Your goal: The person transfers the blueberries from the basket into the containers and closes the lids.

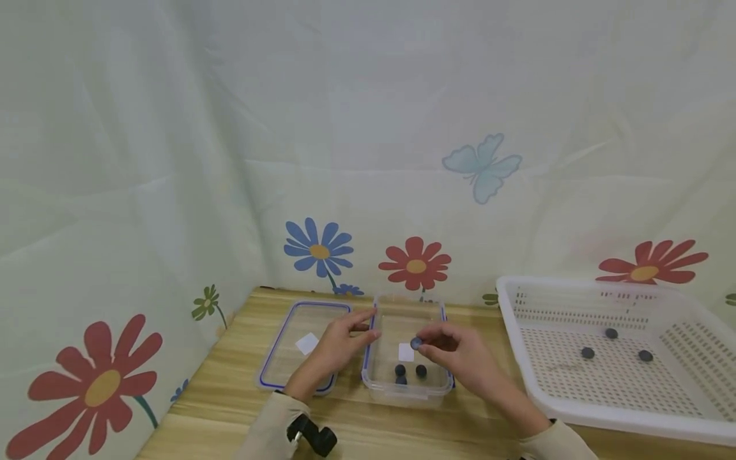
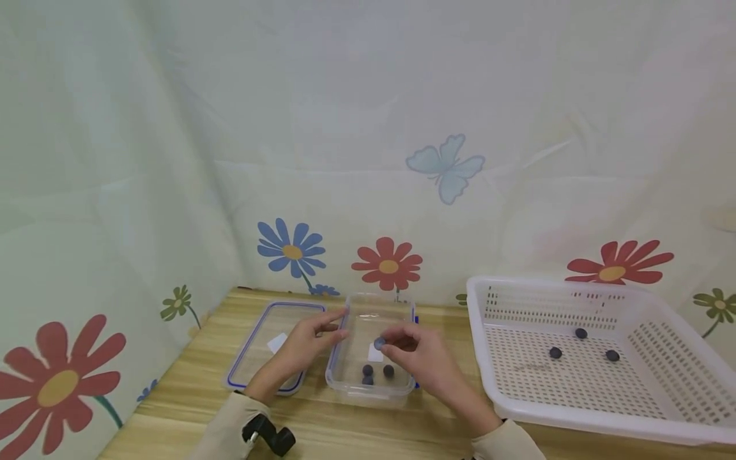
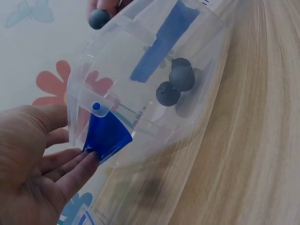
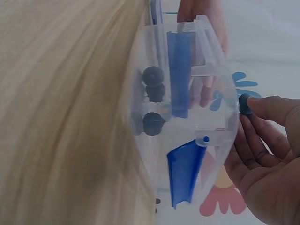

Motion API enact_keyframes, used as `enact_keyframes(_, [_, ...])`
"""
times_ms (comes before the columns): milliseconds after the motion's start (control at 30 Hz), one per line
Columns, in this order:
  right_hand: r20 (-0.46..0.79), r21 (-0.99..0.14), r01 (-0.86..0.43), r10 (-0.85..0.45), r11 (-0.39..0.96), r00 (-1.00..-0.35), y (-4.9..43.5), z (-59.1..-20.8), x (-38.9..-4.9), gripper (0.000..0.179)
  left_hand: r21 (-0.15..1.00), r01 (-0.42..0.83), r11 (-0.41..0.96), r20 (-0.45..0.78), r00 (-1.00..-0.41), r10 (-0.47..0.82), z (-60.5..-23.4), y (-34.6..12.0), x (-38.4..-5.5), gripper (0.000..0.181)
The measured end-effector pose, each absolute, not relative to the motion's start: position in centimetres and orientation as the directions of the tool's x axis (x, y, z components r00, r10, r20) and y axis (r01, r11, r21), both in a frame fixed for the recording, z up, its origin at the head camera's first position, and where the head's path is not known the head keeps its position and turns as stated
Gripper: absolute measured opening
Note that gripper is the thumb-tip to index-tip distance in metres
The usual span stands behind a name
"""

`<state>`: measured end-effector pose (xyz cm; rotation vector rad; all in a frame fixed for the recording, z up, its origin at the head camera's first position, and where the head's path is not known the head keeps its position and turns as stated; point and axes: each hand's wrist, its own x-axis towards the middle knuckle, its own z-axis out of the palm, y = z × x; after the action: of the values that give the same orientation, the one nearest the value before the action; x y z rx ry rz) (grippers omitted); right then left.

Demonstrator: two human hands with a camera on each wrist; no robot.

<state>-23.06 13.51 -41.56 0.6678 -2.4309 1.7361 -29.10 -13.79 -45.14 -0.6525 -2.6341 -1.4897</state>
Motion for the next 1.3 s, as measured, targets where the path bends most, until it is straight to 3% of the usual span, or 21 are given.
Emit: enact_keyframes(1300, [0.333, -0.805, -0.442, -0.315, 0.396, -0.889, 13.1, -42.8, -23.2, 0.017, 0.791, 0.428, 0.437, 0.295, -0.893, 0.34, -45.2, -13.7, -29.1, 0.052])
